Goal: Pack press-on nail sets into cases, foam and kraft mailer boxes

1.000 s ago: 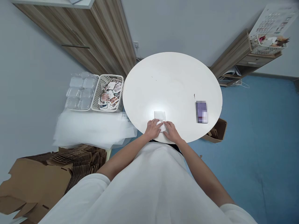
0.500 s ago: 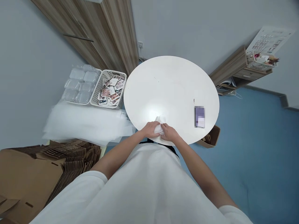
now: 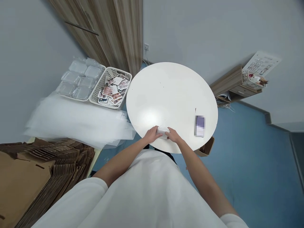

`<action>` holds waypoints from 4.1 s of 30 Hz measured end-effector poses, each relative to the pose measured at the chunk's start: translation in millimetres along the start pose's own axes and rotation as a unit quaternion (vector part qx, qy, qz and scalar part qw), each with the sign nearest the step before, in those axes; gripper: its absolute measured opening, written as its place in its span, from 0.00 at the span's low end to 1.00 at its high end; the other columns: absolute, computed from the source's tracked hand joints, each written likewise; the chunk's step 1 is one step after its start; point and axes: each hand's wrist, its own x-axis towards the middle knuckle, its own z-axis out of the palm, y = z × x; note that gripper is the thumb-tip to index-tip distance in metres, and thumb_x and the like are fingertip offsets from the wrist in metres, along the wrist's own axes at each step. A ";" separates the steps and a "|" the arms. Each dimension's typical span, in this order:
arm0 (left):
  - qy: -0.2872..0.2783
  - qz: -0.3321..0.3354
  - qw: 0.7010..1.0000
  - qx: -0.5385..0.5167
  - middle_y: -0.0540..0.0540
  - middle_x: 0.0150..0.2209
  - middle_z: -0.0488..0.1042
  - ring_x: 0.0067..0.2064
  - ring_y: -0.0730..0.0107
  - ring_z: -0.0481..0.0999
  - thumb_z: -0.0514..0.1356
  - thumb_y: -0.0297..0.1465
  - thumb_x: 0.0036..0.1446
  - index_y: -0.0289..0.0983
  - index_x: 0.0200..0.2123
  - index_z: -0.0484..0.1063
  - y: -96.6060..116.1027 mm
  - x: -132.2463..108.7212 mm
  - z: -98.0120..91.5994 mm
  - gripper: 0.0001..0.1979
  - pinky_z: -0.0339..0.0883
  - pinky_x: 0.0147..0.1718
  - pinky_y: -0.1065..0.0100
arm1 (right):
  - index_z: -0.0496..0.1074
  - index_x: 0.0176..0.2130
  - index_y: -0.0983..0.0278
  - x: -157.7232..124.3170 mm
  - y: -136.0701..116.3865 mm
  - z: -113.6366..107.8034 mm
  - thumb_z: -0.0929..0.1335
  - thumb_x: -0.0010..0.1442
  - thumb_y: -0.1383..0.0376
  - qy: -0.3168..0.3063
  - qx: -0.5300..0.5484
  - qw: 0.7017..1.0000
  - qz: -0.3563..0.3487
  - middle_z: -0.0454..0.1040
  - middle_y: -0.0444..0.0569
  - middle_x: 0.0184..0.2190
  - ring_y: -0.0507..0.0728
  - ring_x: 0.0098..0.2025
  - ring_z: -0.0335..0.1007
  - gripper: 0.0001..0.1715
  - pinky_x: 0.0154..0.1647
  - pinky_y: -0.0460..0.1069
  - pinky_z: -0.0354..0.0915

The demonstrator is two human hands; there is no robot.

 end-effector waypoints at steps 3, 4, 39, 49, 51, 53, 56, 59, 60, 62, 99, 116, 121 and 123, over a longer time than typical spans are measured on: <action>0.069 -0.071 0.995 -0.026 0.45 0.39 0.68 0.40 0.63 0.70 0.58 0.41 0.49 0.39 0.51 0.52 5.1 6.0 3.5 0.28 0.61 0.34 0.67 | 0.62 0.44 0.63 5.3 1.5 8.3 0.57 0.56 0.58 0.099 0.007 0.994 0.038 0.70 0.49 0.35 0.56 0.32 0.68 0.18 0.31 0.50 0.63; 0.092 -0.086 0.992 -0.023 0.44 0.39 0.67 0.40 0.62 0.70 0.59 0.40 0.49 0.38 0.51 0.52 6.7 8.0 4.6 0.29 0.61 0.34 0.66 | 0.61 0.47 0.64 5.7 2.2 12.6 0.58 0.56 0.57 0.140 0.000 0.989 0.039 0.69 0.51 0.38 0.57 0.36 0.67 0.21 0.34 0.51 0.64; 0.288 -0.159 0.924 -0.194 0.43 0.42 0.71 0.40 0.69 0.72 0.56 0.31 0.53 0.37 0.43 0.68 -4.9 -12.8 -7.6 0.13 0.70 0.39 0.65 | 0.57 0.56 0.59 12.0 -19.6 22.4 0.64 0.52 0.58 -0.022 0.382 0.923 0.041 0.61 0.51 0.54 0.57 0.47 0.67 0.32 0.44 0.51 0.67; 0.325 -0.162 0.885 -0.290 0.39 0.51 0.66 0.53 0.65 0.65 0.57 0.31 0.53 0.34 0.48 0.65 -44.7 11.2 -71.5 0.19 0.60 0.53 0.62 | 0.66 0.49 0.59 76.3 -93.8 38.9 0.69 0.47 0.59 -0.019 0.480 0.874 0.076 0.67 0.48 0.51 0.57 0.53 0.61 0.28 0.50 0.50 0.62; 0.326 -0.158 0.884 -0.295 0.39 0.54 0.64 0.55 0.64 0.64 0.57 0.30 0.53 0.34 0.50 0.63 -53.6 22.1 -87.7 0.20 0.58 0.54 0.62 | 0.66 0.49 0.59 90.5 -112.4 42.3 0.68 0.47 0.59 -0.007 0.492 0.867 0.082 0.68 0.48 0.50 0.57 0.51 0.63 0.28 0.48 0.51 0.63; 0.326 -0.158 0.882 -0.302 0.40 0.55 0.63 0.56 0.64 0.62 0.56 0.30 0.53 0.35 0.52 0.62 -60.9 34.4 -103.2 0.22 0.56 0.55 0.61 | 0.66 0.48 0.59 104.9 -130.1 44.7 0.68 0.47 0.60 0.008 0.508 0.857 0.081 0.69 0.48 0.49 0.57 0.49 0.65 0.27 0.47 0.51 0.64; 0.329 -0.143 0.881 -0.308 0.41 0.58 0.58 0.59 0.64 0.58 0.55 0.31 0.54 0.35 0.55 0.58 -69.7 53.6 -122.6 0.24 0.54 0.56 0.63 | 0.67 0.48 0.60 126.8 -152.0 46.8 0.69 0.46 0.60 0.029 0.530 0.844 0.080 0.71 0.47 0.45 0.56 0.46 0.67 0.27 0.46 0.51 0.64; 0.316 -0.127 0.891 -0.302 0.43 0.60 0.53 0.61 0.64 0.53 0.55 0.32 0.54 0.38 0.57 0.54 -77.0 70.0 -136.4 0.27 0.54 0.56 0.63 | 0.67 0.47 0.60 146.6 -165.7 46.3 0.69 0.46 0.61 0.046 0.540 0.837 0.076 0.72 0.46 0.42 0.55 0.45 0.67 0.26 0.47 0.50 0.63; 0.309 -0.122 0.894 -0.299 0.44 0.61 0.52 0.61 0.63 0.52 0.55 0.32 0.54 0.39 0.58 0.53 -79.1 74.2 -140.0 0.27 0.53 0.56 0.62 | 0.67 0.47 0.59 152.1 -168.8 45.3 0.69 0.46 0.61 0.051 0.541 0.836 0.074 0.72 0.45 0.42 0.54 0.45 0.67 0.26 0.48 0.50 0.63; 0.295 -0.110 0.902 -0.295 0.45 0.62 0.50 0.62 0.63 0.50 0.55 0.32 0.54 0.41 0.59 0.51 -82.7 80.3 -146.0 0.29 0.52 0.57 0.61 | 0.67 0.46 0.59 161.0 -173.5 42.3 0.69 0.46 0.61 0.061 0.544 0.834 0.071 0.72 0.44 0.42 0.54 0.46 0.66 0.25 0.48 0.50 0.62; 0.203 -0.145 0.946 -0.205 0.42 0.49 0.69 0.50 0.61 0.69 0.52 0.31 0.53 0.36 0.48 0.65 -42.6 -79.3 -65.8 0.18 0.65 0.47 0.59 | 0.69 0.42 0.58 33.3 -92.9 15.2 0.61 0.51 0.52 -0.031 0.586 0.809 -0.019 0.71 0.48 0.36 0.52 0.26 0.62 0.21 0.28 0.50 0.63; 0.453 -0.183 0.867 0.102 0.44 0.50 0.68 0.51 0.60 0.66 0.49 0.37 0.56 0.40 0.50 0.64 -34.8 -277.8 -131.9 0.19 0.59 0.49 0.61 | 0.69 0.38 0.60 1.1 -197.3 115.6 0.69 0.47 0.56 -0.259 0.268 0.910 -0.178 0.71 0.46 0.34 0.52 0.27 0.65 0.18 0.28 0.48 0.62; 0.498 -0.342 0.785 0.137 0.39 0.50 0.68 0.52 0.53 0.65 0.49 0.43 0.55 0.38 0.50 0.64 -79.5 -365.8 -132.4 0.23 0.54 0.51 0.55 | 0.69 0.40 0.62 -14.6 -267.7 182.6 0.67 0.48 0.55 -0.199 0.102 0.895 -0.385 0.71 0.47 0.31 0.55 0.32 0.66 0.20 0.34 0.51 0.63; 0.503 -0.367 0.767 0.152 0.38 0.51 0.67 0.55 0.52 0.61 0.50 0.44 0.55 0.37 0.50 0.64 -97.7 -390.9 -128.4 0.24 0.49 0.53 0.53 | 0.69 0.41 0.61 -22.3 -288.7 206.9 0.65 0.50 0.56 -0.140 0.021 0.872 -0.469 0.70 0.50 0.38 0.58 0.40 0.66 0.19 0.40 0.54 0.63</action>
